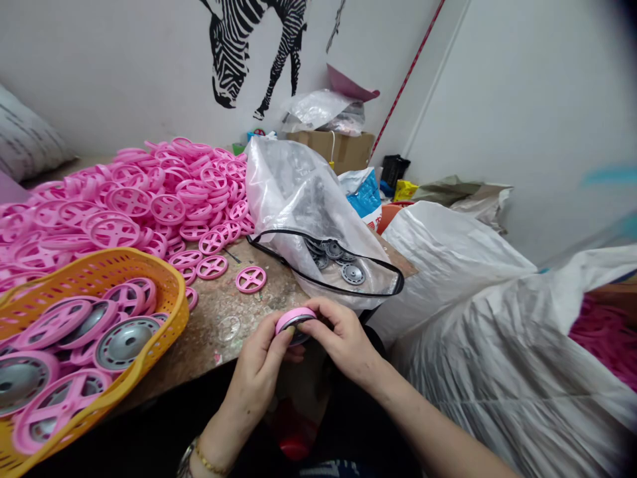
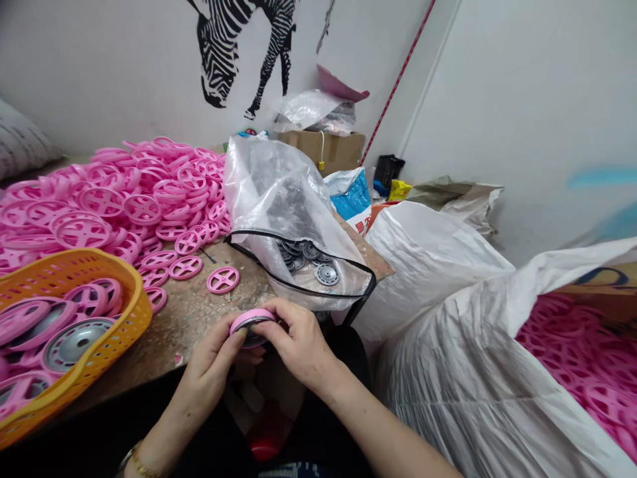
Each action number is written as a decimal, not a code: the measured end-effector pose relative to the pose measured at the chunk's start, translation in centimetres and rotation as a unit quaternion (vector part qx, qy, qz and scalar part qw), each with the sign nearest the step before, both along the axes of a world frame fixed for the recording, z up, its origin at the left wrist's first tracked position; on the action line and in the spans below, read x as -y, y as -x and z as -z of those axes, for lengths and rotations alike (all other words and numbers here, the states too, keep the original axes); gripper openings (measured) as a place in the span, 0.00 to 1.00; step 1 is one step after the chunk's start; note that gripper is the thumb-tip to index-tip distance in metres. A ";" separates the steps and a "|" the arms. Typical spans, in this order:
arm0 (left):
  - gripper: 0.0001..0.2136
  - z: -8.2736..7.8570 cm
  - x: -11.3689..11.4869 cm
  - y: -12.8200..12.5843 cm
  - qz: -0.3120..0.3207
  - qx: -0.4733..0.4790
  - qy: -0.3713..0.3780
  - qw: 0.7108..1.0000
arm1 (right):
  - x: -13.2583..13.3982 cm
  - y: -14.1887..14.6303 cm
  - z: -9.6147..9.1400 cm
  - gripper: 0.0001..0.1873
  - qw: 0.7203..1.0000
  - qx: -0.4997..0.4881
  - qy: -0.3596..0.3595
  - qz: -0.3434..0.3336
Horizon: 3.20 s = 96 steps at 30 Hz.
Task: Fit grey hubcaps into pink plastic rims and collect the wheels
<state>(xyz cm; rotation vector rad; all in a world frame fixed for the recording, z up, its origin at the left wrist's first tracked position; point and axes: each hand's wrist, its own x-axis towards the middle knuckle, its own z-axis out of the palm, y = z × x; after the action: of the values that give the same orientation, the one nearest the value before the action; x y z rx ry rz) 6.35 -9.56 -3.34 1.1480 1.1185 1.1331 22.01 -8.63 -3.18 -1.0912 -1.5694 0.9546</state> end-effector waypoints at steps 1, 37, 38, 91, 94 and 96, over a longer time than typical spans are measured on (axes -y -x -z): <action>0.12 0.0 0.1 0.0 -0.004 -0.010 -0.011 1.000 | 0.1 0.1 0.0 0.04 1.000 0.003 -0.004 -0.001; 0.11 -5.0 -1.2 3.9 -0.181 0.253 -0.003 0.950 | -7.1 4.1 0.6 0.14 0.999 -0.007 -0.017 -0.042; 0.07 -6.1 -1.3 4.6 -0.213 0.296 -0.015 0.931 | -7.7 4.5 0.8 0.14 0.997 0.052 -0.052 -0.024; 0.15 -0.1 -1.5 1.5 -0.047 0.082 0.117 0.989 | -6.3 -8.9 0.1 0.13 0.822 0.514 -0.056 0.239; 0.16 0.1 -1.7 1.4 -0.036 0.088 0.132 0.987 | -5.3 -9.2 -1.2 0.12 0.893 0.368 -0.091 0.244; 0.16 0.2 -1.8 1.4 -0.033 0.096 0.136 0.986 | -4.4 -8.7 -2.2 0.11 0.937 0.248 -0.084 0.231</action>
<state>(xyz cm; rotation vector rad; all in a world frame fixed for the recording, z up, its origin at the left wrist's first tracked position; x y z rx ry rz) 4.98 -7.78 -3.52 0.7790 1.1269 1.0787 30.69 -4.24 -1.00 -1.5664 -1.6347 0.2258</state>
